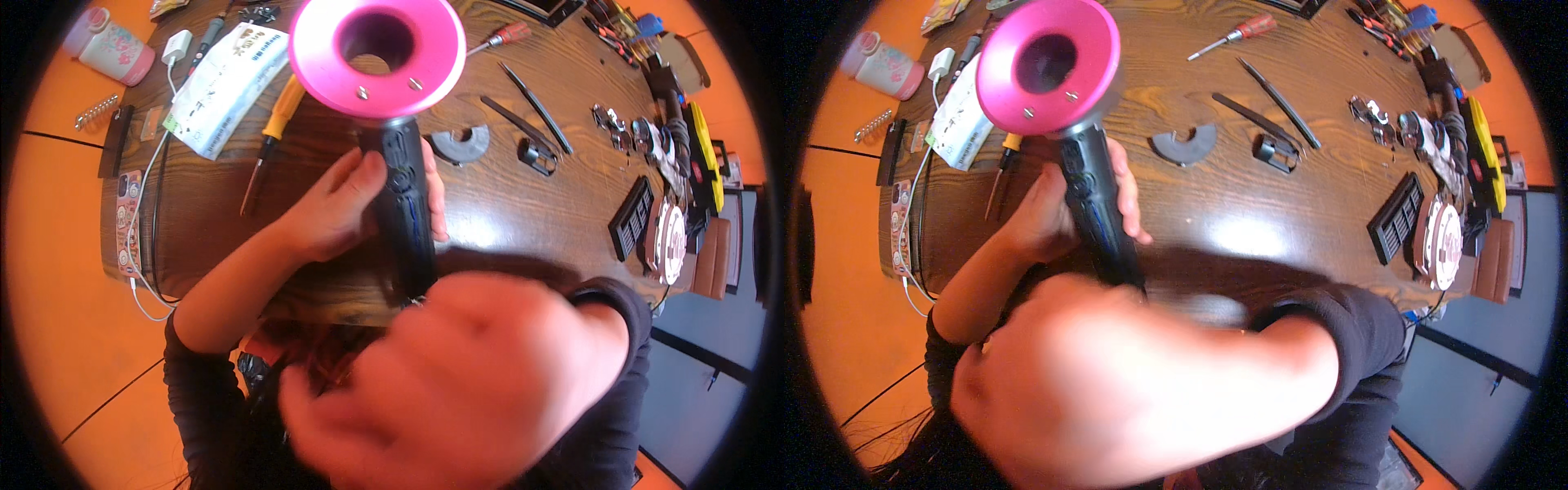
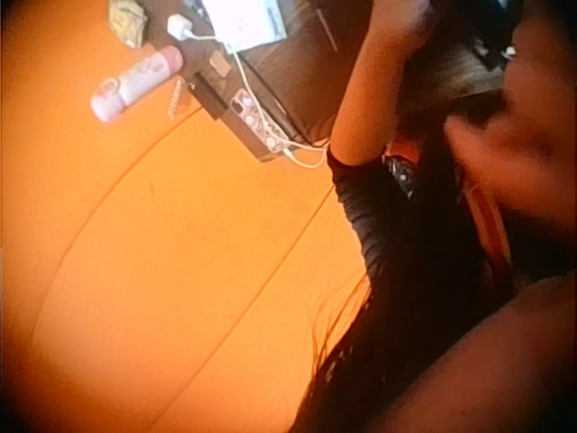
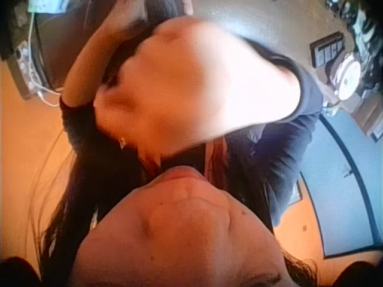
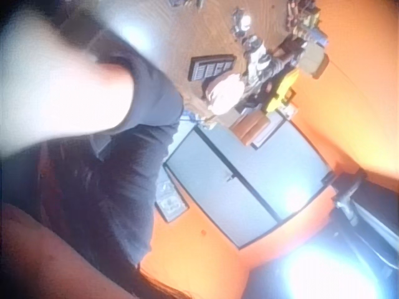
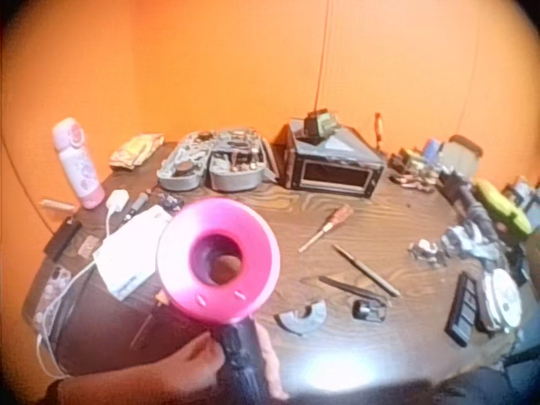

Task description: The person disassembles a pink and black hair dryer by removing screws and detaching the handle. They then reassemble the device by reconnecting the handle, inserting a battery, and securing the casing.

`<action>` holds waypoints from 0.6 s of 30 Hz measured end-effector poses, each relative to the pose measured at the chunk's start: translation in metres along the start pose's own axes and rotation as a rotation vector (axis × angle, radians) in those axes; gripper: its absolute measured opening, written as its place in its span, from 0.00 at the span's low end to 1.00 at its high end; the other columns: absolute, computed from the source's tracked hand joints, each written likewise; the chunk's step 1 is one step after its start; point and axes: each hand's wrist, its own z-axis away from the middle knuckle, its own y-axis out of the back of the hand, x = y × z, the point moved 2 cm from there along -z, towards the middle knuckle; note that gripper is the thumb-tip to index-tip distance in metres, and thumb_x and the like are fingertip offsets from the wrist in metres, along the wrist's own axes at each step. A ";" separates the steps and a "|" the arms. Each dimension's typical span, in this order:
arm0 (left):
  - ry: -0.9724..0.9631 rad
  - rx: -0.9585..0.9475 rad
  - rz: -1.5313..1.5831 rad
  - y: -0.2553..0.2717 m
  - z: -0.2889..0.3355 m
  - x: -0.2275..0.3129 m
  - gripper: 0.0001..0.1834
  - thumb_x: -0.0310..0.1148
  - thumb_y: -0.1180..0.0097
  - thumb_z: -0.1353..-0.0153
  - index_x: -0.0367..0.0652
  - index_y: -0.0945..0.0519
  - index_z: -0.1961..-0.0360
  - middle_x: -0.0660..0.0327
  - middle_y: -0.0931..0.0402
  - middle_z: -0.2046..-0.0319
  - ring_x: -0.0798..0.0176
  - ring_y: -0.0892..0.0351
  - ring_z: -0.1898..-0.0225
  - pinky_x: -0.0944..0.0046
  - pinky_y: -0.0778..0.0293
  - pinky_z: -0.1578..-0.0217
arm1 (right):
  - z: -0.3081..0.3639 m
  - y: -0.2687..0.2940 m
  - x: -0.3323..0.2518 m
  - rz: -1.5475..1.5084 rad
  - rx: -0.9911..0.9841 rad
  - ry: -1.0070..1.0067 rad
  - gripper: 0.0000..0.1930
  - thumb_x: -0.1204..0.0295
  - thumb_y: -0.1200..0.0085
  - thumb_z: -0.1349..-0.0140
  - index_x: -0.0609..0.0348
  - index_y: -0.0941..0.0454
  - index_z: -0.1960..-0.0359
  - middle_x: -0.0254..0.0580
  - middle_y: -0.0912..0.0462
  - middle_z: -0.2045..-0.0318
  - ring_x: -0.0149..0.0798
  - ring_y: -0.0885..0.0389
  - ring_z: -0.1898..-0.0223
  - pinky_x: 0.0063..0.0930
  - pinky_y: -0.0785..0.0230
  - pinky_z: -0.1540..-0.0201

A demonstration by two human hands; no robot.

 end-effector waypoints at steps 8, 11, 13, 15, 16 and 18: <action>-0.014 0.039 -0.004 0.002 0.001 -0.001 0.34 0.64 0.54 0.49 0.42 0.38 0.57 0.55 0.30 0.70 0.57 0.25 0.66 0.50 0.25 0.61 | -0.003 0.009 -0.012 -0.181 -0.038 0.090 0.08 0.77 0.45 0.57 0.53 0.22 0.71 0.26 0.37 0.89 0.23 0.37 0.89 0.18 0.49 0.88; -0.022 0.050 0.033 0.002 0.001 -0.003 0.35 0.64 0.53 0.49 0.42 0.38 0.56 0.56 0.30 0.71 0.58 0.25 0.67 0.51 0.26 0.62 | -0.002 0.010 -0.011 -0.189 -0.031 0.088 0.09 0.77 0.45 0.56 0.53 0.22 0.71 0.26 0.38 0.89 0.23 0.37 0.89 0.18 0.49 0.88; -0.089 -0.126 0.130 0.003 -0.002 -0.002 0.26 0.54 0.59 0.39 0.41 0.36 0.55 0.56 0.28 0.65 0.59 0.25 0.62 0.55 0.28 0.58 | -0.001 0.011 -0.015 -0.200 -0.025 0.096 0.09 0.78 0.45 0.56 0.54 0.22 0.70 0.26 0.38 0.89 0.23 0.38 0.89 0.19 0.49 0.88; -0.097 -0.123 0.100 0.006 -0.003 -0.004 0.28 0.57 0.59 0.41 0.42 0.36 0.55 0.56 0.28 0.66 0.59 0.24 0.62 0.56 0.27 0.59 | 0.004 0.014 -0.019 -0.227 -0.021 0.094 0.09 0.78 0.45 0.55 0.55 0.21 0.69 0.26 0.38 0.89 0.23 0.38 0.89 0.19 0.49 0.88; -0.099 -0.107 0.110 0.007 -0.003 -0.005 0.29 0.58 0.59 0.42 0.42 0.36 0.54 0.56 0.28 0.66 0.59 0.24 0.62 0.56 0.27 0.60 | 0.004 0.016 -0.021 -0.244 -0.015 0.096 0.10 0.79 0.45 0.55 0.55 0.21 0.69 0.26 0.38 0.89 0.23 0.38 0.89 0.19 0.49 0.88; -0.065 -0.050 0.093 0.008 -0.001 -0.006 0.29 0.58 0.59 0.41 0.42 0.36 0.54 0.56 0.28 0.66 0.59 0.24 0.62 0.56 0.27 0.60 | 0.007 0.019 -0.021 -0.282 -0.005 0.114 0.10 0.79 0.46 0.55 0.55 0.21 0.68 0.26 0.38 0.89 0.23 0.38 0.90 0.19 0.50 0.89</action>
